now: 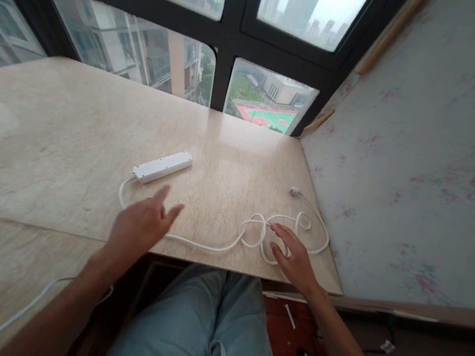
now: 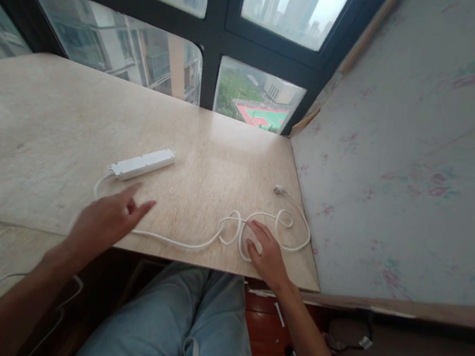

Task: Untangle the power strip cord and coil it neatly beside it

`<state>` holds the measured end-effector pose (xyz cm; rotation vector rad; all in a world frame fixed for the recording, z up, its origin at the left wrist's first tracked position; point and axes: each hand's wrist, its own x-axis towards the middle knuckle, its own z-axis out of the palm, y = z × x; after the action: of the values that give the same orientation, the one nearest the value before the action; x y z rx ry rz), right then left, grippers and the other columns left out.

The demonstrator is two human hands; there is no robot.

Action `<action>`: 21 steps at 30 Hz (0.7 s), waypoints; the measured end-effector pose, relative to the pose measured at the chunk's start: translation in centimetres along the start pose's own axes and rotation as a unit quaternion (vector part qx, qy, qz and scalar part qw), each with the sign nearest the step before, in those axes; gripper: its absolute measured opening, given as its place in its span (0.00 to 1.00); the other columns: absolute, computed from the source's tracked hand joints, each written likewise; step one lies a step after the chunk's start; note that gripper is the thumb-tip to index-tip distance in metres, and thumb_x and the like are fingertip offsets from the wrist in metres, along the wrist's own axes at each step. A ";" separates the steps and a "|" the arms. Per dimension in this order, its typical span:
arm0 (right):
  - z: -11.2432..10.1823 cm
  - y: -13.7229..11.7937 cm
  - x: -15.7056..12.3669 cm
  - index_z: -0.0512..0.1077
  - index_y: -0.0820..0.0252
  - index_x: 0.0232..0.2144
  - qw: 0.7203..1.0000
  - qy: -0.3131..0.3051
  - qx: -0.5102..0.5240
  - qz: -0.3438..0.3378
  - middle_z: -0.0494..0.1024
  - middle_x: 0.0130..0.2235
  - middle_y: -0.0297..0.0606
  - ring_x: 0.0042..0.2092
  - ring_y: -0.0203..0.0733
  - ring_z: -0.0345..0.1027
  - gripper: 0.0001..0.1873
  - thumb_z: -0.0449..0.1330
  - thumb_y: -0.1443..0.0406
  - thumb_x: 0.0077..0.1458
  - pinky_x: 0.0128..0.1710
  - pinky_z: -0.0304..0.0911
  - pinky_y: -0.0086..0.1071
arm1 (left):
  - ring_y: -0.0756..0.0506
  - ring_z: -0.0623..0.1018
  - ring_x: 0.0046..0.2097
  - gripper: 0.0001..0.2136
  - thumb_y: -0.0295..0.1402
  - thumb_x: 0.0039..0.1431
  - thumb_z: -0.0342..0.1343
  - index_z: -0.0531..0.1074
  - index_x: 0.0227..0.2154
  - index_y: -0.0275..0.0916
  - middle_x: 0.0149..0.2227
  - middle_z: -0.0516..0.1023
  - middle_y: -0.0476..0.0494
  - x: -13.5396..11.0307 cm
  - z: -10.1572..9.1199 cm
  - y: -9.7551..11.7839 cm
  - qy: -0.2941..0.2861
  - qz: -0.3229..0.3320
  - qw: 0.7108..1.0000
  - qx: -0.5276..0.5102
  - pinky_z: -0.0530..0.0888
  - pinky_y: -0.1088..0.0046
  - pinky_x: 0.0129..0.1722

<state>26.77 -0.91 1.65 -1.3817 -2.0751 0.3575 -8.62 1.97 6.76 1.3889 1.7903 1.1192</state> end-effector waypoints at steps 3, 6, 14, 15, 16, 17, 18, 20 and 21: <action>-0.2 -1.8 -0.2 0.70 0.58 0.52 0.998 0.038 0.053 0.010 0.73 0.52 0.42 0.54 0.41 0.66 0.17 0.52 0.65 0.62 0.55 0.61 0.38 | 0.42 0.73 0.38 0.29 0.41 0.47 0.65 0.70 0.53 0.41 0.38 0.75 0.41 -2.9 5.0 1.8 -0.203 0.193 0.960 0.026 0.67 0.68 0.40; -0.3 -3.2 -0.5 0.72 0.55 0.46 0.989 0.073 0.121 0.048 0.76 0.47 0.38 0.50 0.39 0.69 0.14 0.51 0.66 0.62 0.52 0.63 0.35 | 0.38 0.67 0.56 0.27 0.44 0.59 0.54 0.64 0.57 0.33 0.55 0.68 0.33 -3.9 9.5 1.6 -0.227 0.301 0.923 0.072 0.64 0.61 0.55; 0.6 -5.1 -2.0 0.70 0.57 0.50 0.986 0.134 0.074 0.063 0.70 0.53 0.43 0.56 0.43 0.63 0.16 0.54 0.64 0.60 0.57 0.58 0.40 | 0.44 0.74 0.42 0.11 0.36 0.64 0.50 0.74 0.42 0.37 0.38 0.76 0.41 -2.5 13.6 0.9 -0.222 0.351 0.900 0.133 0.70 0.67 0.43; 0.8 -5.6 -2.1 0.70 0.57 0.49 0.985 0.153 0.044 0.068 0.70 0.52 0.44 0.55 0.44 0.62 0.15 0.55 0.63 0.60 0.57 0.58 0.41 | 0.45 0.74 0.40 0.11 0.36 0.64 0.49 0.75 0.39 0.37 0.36 0.76 0.42 -2.4 13.7 1.2 -0.218 0.359 0.896 0.144 0.69 0.68 0.41; 1.1 -6.1 -2.2 0.71 0.57 0.47 0.983 0.166 0.018 0.082 0.71 0.49 0.45 0.53 0.45 0.63 0.14 0.56 0.62 0.59 0.55 0.59 0.40 | 0.45 0.74 0.38 0.12 0.37 0.65 0.49 0.75 0.37 0.37 0.34 0.76 0.42 -2.3 13.7 1.4 -0.213 0.366 0.893 0.152 0.69 0.68 0.40; 1.5 -6.5 -2.2 0.72 0.58 0.45 0.980 0.170 -0.002 0.105 0.72 0.45 0.45 0.49 0.45 0.65 0.13 0.57 0.60 0.59 0.51 0.60 0.40 | 0.45 0.73 0.38 0.13 0.38 0.65 0.49 0.75 0.36 0.37 0.33 0.75 0.42 -2.3 13.7 1.6 -0.210 0.375 0.889 0.157 0.68 0.68 0.39; 1.9 -6.9 -2.2 0.72 0.58 0.44 0.977 0.165 -0.012 0.134 0.73 0.41 0.44 0.45 0.45 0.66 0.14 0.57 0.58 0.59 0.47 0.62 0.39 | 0.46 0.73 0.37 0.13 0.38 0.65 0.49 0.75 0.37 0.37 0.33 0.75 0.42 -2.2 13.7 1.8 -0.208 0.385 0.885 0.157 0.68 0.68 0.39; 2.7 -7.3 -2.2 0.73 0.58 0.41 0.968 0.148 -0.005 0.204 0.74 0.35 0.41 0.36 0.42 0.67 0.16 0.57 0.55 0.58 0.40 0.62 0.36 | 0.46 0.73 0.38 0.12 0.38 0.65 0.49 0.74 0.41 0.38 0.34 0.75 0.43 -2.0 13.5 1.9 -0.208 0.408 0.876 0.152 0.67 0.69 0.38; 3.1 -7.4 -2.1 0.74 0.59 0.39 0.961 0.144 0.011 0.237 0.75 0.33 0.40 0.33 0.41 0.66 0.17 0.57 0.53 0.58 0.37 0.62 0.35 | 0.46 0.73 0.38 0.12 0.37 0.65 0.48 0.74 0.42 0.38 0.34 0.75 0.43 -1.8 13.4 1.9 -0.209 0.418 0.871 0.150 0.67 0.69 0.38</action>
<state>19.93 -5.53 2.51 -1.7959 -1.4907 0.3486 4.07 3.77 2.18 2.5056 1.0620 0.8137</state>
